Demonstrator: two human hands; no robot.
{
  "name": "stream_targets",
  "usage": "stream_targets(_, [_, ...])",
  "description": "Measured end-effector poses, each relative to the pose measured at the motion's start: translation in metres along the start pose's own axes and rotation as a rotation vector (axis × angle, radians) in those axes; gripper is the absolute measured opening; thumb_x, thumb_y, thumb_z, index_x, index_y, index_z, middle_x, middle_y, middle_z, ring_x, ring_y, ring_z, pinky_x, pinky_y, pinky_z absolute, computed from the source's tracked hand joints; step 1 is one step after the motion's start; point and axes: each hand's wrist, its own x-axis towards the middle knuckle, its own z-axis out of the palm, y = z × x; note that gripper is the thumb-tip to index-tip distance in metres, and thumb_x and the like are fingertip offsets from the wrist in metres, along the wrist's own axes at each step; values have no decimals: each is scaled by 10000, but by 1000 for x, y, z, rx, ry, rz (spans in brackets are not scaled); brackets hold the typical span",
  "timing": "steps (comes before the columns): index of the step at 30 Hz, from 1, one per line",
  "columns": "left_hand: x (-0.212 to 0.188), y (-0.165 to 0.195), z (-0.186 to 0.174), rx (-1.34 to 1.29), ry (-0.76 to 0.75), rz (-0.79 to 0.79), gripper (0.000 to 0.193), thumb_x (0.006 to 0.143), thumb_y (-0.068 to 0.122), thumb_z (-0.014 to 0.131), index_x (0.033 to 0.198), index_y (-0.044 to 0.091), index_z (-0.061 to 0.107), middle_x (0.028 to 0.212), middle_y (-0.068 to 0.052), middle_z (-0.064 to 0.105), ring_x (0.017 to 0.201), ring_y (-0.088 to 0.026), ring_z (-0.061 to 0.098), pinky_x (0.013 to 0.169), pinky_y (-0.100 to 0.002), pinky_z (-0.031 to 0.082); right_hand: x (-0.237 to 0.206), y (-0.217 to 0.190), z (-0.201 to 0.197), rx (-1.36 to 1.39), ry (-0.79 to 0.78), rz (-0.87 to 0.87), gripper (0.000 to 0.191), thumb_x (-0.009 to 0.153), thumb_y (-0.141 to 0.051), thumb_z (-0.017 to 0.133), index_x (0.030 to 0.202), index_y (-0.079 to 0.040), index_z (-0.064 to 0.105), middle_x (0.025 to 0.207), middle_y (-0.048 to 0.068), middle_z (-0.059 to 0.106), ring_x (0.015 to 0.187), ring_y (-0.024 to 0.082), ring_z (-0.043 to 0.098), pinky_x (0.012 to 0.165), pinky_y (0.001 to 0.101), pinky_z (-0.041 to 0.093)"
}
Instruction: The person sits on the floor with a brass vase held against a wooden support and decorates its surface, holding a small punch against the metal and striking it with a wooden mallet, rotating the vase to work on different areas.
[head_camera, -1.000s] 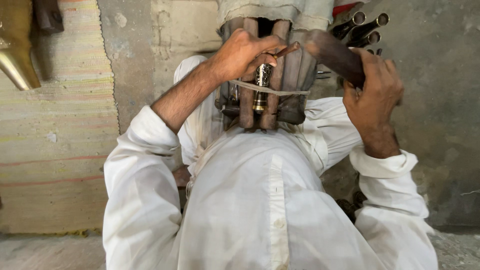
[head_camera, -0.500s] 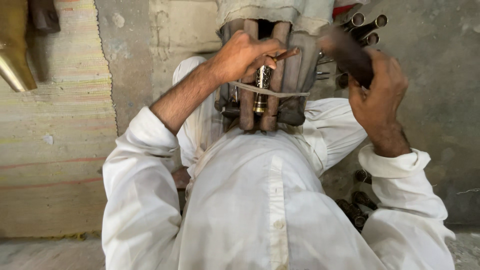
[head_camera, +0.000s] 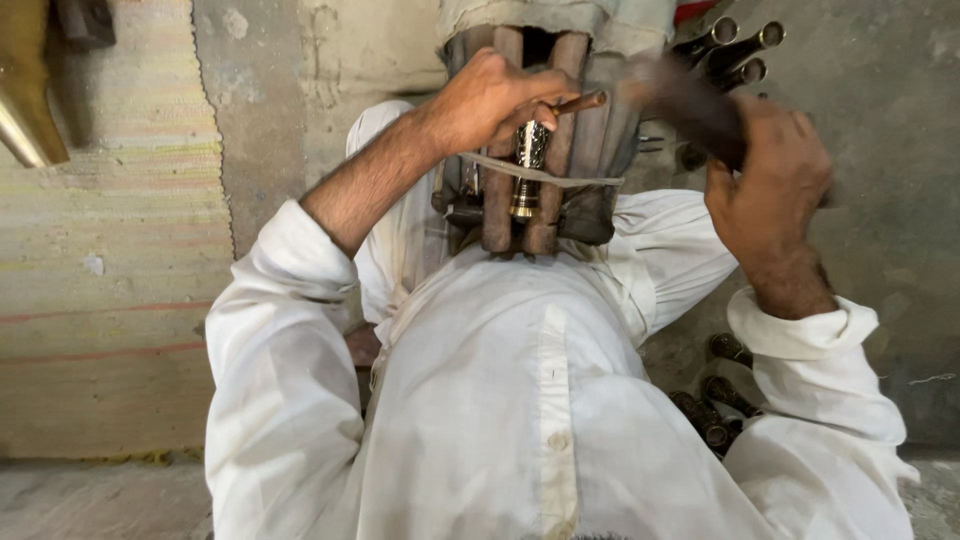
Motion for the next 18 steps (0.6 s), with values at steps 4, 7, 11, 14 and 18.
stream_targets(4, [-1, -1, 0, 1, 40, 99, 479, 818, -130, 659, 1266, 37, 634, 937, -99, 769, 952, -196, 799, 652, -285, 634, -1, -4, -4, 145, 69, 33, 408, 972, 27, 751, 1343, -1, 583, 1089, 165, 632, 999, 330, 628, 858, 460, 471])
stream_targets(7, [-1, 0, 0, 0, 11, 23, 345, 916, -75, 714, 1233, 44, 644, 899, -68, 790, 824, -176, 796, 644, -321, 613, -1, -8, -8, -30, -21, 18, 414, 916, 36, 745, 1300, -10, 599, 1081, 165, 640, 991, 345, 619, 846, 458, 473])
stream_targets(11, [1, 3, -2, -20, 56, 89, 345, 924, -85, 681, 1238, 50, 638, 968, -85, 785, 903, -196, 796, 670, -302, 630, 5, -14, -13, 72, 19, 11, 448, 870, 38, 736, 1299, 16, 607, 1102, 180, 645, 1009, 375, 619, 853, 481, 471])
stream_targets(14, [2, 6, -5, -7, 58, 44, 320, 923, -5, 747, 1220, 50, 641, 901, -78, 782, 798, -212, 780, 660, -344, 612, 8, -21, -15, -9, -21, 18, 434, 857, 30, 760, 1270, 3, 630, 1119, 185, 677, 1011, 381, 636, 867, 491, 490])
stream_targets(18, [5, 14, -4, 0, 104, 18, 307, 952, 125, 824, 1192, 59, 645, 872, -99, 765, 739, -248, 756, 629, -381, 577, 14, -29, -15, 339, 103, 406, 375, 931, -105, 775, 1254, -38, 597, 1022, 130, 672, 950, 318, 664, 806, 446, 493])
